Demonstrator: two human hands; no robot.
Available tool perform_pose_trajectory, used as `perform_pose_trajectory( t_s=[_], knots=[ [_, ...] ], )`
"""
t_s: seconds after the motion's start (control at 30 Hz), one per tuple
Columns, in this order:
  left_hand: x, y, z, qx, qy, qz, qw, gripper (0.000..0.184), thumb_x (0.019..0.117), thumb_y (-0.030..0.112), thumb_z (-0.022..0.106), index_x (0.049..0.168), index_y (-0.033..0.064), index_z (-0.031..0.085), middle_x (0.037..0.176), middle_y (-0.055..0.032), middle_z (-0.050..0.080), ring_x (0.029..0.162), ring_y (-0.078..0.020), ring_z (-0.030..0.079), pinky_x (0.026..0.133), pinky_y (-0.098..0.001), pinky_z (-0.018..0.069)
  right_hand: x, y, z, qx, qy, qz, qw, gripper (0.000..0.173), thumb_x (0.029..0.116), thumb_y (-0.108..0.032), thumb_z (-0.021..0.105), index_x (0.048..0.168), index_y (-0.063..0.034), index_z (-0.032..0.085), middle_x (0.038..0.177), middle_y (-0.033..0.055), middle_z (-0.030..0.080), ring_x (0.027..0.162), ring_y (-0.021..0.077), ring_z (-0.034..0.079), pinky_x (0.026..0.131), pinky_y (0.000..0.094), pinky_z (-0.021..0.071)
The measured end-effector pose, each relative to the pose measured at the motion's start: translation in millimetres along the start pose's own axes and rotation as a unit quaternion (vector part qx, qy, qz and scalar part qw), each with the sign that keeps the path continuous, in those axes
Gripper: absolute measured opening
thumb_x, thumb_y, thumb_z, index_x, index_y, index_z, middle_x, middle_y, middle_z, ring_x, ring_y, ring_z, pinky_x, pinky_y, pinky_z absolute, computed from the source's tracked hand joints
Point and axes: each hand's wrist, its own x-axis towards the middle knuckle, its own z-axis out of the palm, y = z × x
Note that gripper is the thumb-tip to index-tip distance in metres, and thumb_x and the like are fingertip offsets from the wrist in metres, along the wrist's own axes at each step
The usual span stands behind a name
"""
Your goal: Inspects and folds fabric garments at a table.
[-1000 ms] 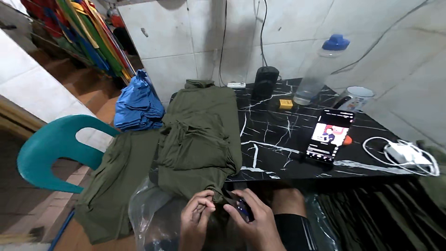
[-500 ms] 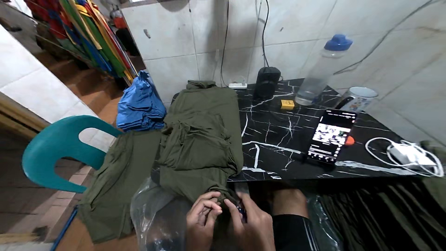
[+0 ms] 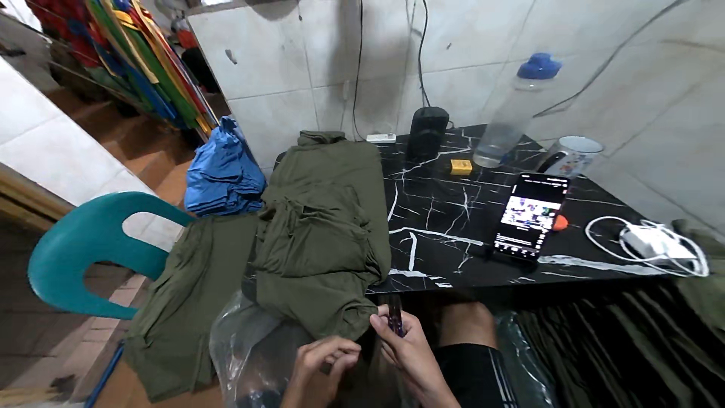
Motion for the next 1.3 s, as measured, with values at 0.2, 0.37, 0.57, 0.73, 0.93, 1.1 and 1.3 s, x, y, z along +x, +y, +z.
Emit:
perform_pose_trajectory(
  t_s=[0.2,0.37,0.57,0.73,0.93,1.1,1.3],
  knots=[
    [25.1,8.1,22.9,0.052,0.197,0.066,0.977,0.035,0.0817,0.026,0.087,0.110,0.0079,0.076,0.112,-0.0047,0.071,0.091,-0.0081,0.069,0.071,-0.0192,0.0599,-1.5,2.6,3.4,-0.062,-0.007,-0.025,0.998,0.006,0.0942,-0.014,0.071,0.094,-0.0077,0.069,0.061,-0.0056,0.056,0.046,-0.0006,0.042,0.042,0.0166,0.0347],
    [24.9,7.2,29.0,-0.005,0.230,0.015,0.973,0.010,0.0811,0.003,0.080,0.091,0.0057,0.081,0.093,-0.0034,0.075,0.084,-0.0091,0.073,0.077,-0.0226,0.0628,0.8,6.5,1.9,-0.199,-0.026,-0.142,0.969,0.007,0.0946,-0.008,0.068,0.094,-0.0024,0.071,0.083,-0.0019,0.067,0.073,0.0000,0.061,0.066,0.0176,0.0519],
    [21.6,11.0,28.2,-0.018,0.205,-0.021,0.978,0.010,0.0872,-0.001,0.072,0.096,0.0007,0.074,0.097,-0.0042,0.072,0.082,-0.0068,0.070,0.074,-0.0214,0.0615,-0.7,8.5,5.3,-0.231,-0.030,-0.160,0.959,0.012,0.0964,-0.012,0.067,0.101,-0.0012,0.070,0.089,0.0030,0.069,0.081,0.0055,0.065,0.074,0.0237,0.0557],
    [20.7,8.0,27.0,0.033,0.208,0.012,0.977,0.013,0.0847,0.003,0.078,0.098,0.0032,0.080,0.095,-0.0043,0.075,0.085,-0.0060,0.072,0.077,-0.0201,0.0620,-2.7,7.2,5.1,-0.224,-0.026,-0.148,0.963,0.011,0.0959,-0.011,0.068,0.102,-0.0021,0.070,0.091,0.0025,0.070,0.083,0.0051,0.066,0.075,0.0230,0.0562],
    [20.4,10.0,30.8,0.001,0.216,0.018,0.976,0.005,0.0889,0.001,0.069,0.092,0.0023,0.072,0.094,-0.0028,0.070,0.083,-0.0062,0.068,0.075,-0.0204,0.0604,-6.1,5.6,10.7,-0.211,-0.025,-0.141,0.967,0.014,0.0965,-0.014,0.069,0.104,-0.0021,0.070,0.090,0.0030,0.070,0.074,0.0049,0.064,0.064,0.0220,0.0553],
    [11.0,18.6,15.6,-0.092,0.109,0.028,0.989,0.007,0.0981,0.018,0.068,0.096,0.0112,0.070,0.095,0.0015,0.068,0.076,-0.0040,0.065,0.068,-0.0198,0.0586,-4.9,6.2,7.1,-0.245,-0.003,-0.176,0.953,0.017,0.0958,-0.017,0.070,0.103,-0.0025,0.070,0.088,0.0032,0.067,0.070,0.0047,0.060,0.060,0.0208,0.0506],
    [6.3,12.2,-0.6,-0.032,-0.021,-0.003,0.999,0.006,0.0917,0.010,0.075,0.093,0.0045,0.076,0.092,-0.0034,0.074,0.085,-0.0086,0.070,0.081,-0.0270,0.0604,-3.6,10.0,6.4,-0.249,-0.021,-0.187,0.950,0.017,0.0974,-0.017,0.069,0.102,-0.0012,0.072,0.094,0.0057,0.071,0.079,0.0071,0.066,0.069,0.0238,0.0568]
  ],
)
